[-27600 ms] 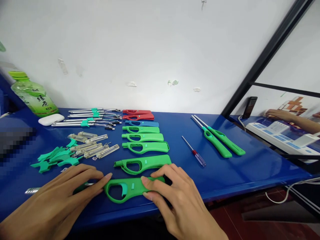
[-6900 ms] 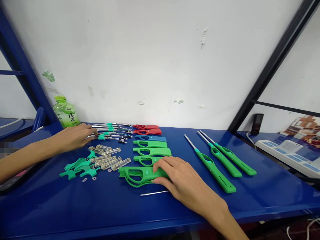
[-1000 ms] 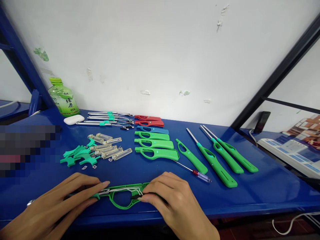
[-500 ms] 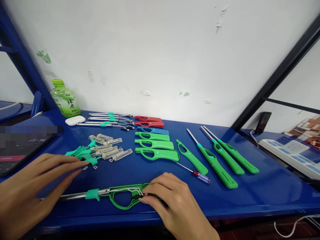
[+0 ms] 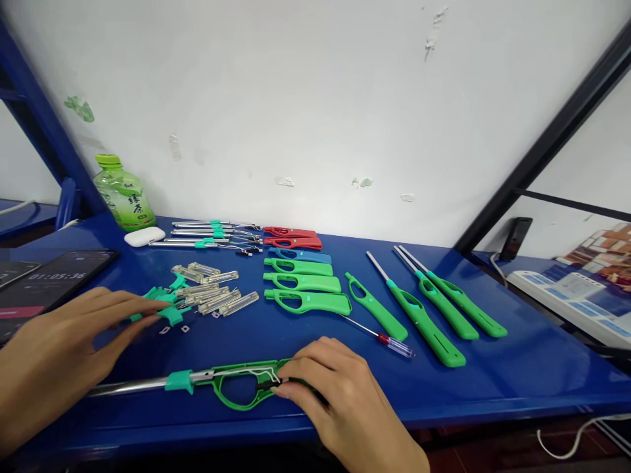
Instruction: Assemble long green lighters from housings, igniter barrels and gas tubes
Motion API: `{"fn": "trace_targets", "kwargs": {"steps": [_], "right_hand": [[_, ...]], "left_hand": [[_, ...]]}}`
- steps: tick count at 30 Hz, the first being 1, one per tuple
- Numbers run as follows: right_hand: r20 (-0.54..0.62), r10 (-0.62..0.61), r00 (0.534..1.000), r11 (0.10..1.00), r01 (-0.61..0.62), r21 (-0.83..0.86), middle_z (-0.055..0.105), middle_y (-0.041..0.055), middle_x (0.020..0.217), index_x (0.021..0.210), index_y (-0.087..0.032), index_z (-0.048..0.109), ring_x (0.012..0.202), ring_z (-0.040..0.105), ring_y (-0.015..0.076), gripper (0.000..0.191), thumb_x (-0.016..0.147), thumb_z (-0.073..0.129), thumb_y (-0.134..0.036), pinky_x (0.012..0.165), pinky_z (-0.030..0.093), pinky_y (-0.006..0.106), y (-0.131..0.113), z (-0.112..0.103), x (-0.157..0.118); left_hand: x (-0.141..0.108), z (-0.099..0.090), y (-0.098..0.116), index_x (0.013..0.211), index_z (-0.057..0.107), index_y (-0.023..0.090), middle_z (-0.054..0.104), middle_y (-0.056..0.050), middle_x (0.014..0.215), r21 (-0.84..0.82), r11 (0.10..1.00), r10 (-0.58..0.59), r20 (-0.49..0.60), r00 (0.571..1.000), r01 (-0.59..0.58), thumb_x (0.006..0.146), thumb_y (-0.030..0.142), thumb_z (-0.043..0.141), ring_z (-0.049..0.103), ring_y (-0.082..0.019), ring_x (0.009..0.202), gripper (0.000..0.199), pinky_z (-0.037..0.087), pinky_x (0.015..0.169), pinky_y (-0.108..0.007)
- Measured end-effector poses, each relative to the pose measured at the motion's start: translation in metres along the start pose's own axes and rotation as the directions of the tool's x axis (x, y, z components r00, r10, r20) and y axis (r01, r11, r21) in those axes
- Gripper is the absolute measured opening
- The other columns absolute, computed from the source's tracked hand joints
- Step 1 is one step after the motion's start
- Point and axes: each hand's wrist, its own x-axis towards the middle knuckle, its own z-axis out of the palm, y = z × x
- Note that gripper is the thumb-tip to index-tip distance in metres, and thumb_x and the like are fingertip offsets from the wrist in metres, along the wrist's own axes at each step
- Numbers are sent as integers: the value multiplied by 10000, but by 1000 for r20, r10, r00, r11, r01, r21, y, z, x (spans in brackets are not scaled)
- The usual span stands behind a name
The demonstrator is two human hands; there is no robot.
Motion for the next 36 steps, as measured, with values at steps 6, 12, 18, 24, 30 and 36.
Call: {"fn": "trace_targets", "kwargs": {"steps": [6, 12, 18, 24, 30, 36], "right_hand": [[7, 12, 1000, 1000, -12, -19, 865, -44, 1011, 1121, -264, 775, 886, 807, 127, 262, 1253, 605, -415, 837, 581, 251, -2, 1, 0], [-5, 23, 1000, 999, -23, -40, 849, -76, 1010, 1119, -280, 714, 878, 797, 114, 270, 1265, 561, -447, 857, 567, 256, -1, 2, 1], [10, 24, 1000, 999, -23, -36, 848, -86, 1014, 1139, -296, 706, 875, 786, 113, 229, 1259, 578, -444, 841, 549, 259, -1, 2, 0], [43, 25, 999, 1000, -25, -2, 853, -79, 1035, 1151, -289, 719, 903, 777, 119, 172, 1240, 631, -408, 878, 537, 266, -1, 1, -1], [52, 20, 998, 999, -22, 29, 838, -62, 1036, 1142, -281, 731, 913, 760, 133, 147, 1232, 644, -359, 870, 537, 266, 1, 1, -1], [46, 33, 998, 997, -36, 68, 816, -34, 991, 1105, -262, 750, 898, 765, 140, 183, 1229, 644, -344, 839, 545, 264, -1, 0, 0]], "left_hand": [[-21, -3, 47, 1268, 785, 357, 787, 94, 1149, -101, 988, 102, -134, 986, -116, 1194, 290, 660, 721, -140, 1015, 160, 541, 1002, -299], [-18, 19, 92, 1295, 747, 279, 814, 49, 1097, -124, 942, 313, -13, 950, -312, 1135, 37, 476, 750, -151, 946, 397, 553, 1059, -305], [-15, 23, 100, 1249, 742, 253, 802, 19, 1010, -172, 933, 323, 9, 946, -317, 1089, -9, 475, 719, -167, 844, 407, 590, 742, -294], [-17, 28, 106, 1282, 735, 248, 785, 15, 973, -231, 926, 311, 13, 950, -299, 1107, 2, 483, 693, -164, 815, 393, 557, 698, -295], [-18, 31, 108, 1193, 729, 262, 790, 29, 926, -245, 925, 296, -20, 955, -291, 1132, 25, 506, 686, -178, 802, 331, 535, 680, -318], [-25, 33, 105, 1243, 709, 268, 782, 17, 959, -229, 933, 294, 35, 955, -279, 1118, 16, 522, 692, -191, 823, 338, 521, 673, -336]]}}
